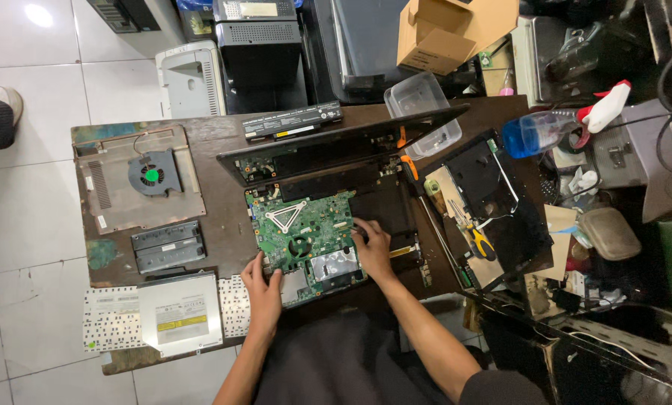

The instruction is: The person works on a disassembled laptop on a cluttered workbench. They handle the motherboard, connect cables, and use a screwdriver to secure components. The person also handles a small circuit board and a brush.

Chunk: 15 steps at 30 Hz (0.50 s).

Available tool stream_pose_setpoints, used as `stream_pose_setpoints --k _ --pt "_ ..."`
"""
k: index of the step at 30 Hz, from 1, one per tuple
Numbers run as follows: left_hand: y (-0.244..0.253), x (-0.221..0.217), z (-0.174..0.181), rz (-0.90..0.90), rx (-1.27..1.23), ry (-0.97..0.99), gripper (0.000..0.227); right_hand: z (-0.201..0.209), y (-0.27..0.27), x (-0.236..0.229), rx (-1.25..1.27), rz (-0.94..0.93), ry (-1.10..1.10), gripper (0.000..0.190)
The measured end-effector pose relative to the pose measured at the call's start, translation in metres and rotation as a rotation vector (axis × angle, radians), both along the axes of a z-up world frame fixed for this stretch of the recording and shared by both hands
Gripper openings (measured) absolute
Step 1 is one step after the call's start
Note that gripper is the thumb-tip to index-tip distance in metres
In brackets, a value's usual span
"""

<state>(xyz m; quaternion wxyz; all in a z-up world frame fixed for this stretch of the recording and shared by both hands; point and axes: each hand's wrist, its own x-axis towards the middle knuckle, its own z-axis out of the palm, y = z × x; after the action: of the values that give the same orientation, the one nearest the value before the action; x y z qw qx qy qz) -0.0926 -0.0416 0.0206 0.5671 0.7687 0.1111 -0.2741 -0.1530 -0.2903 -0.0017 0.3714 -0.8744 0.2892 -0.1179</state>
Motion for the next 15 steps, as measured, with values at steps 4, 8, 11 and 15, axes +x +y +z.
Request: stream_pose_setpoints --k 4,8,11,15 --pt "0.005 0.003 0.029 -0.012 0.014 0.121 0.053 -0.025 -0.002 0.0 0.075 -0.073 0.166 0.031" --pt "0.013 -0.006 0.042 -0.033 0.002 0.251 0.061 -0.03 -0.006 0.001 0.132 -0.126 0.145 0.034" --pt "0.024 -0.017 0.03 -0.021 -0.026 0.331 0.063 -0.039 -0.01 -0.004 0.131 -0.093 0.161 0.033" --pt "0.045 -0.03 -0.001 0.13 -0.136 0.435 0.053 -0.04 -0.008 -0.004 0.053 -0.063 0.148 0.028"
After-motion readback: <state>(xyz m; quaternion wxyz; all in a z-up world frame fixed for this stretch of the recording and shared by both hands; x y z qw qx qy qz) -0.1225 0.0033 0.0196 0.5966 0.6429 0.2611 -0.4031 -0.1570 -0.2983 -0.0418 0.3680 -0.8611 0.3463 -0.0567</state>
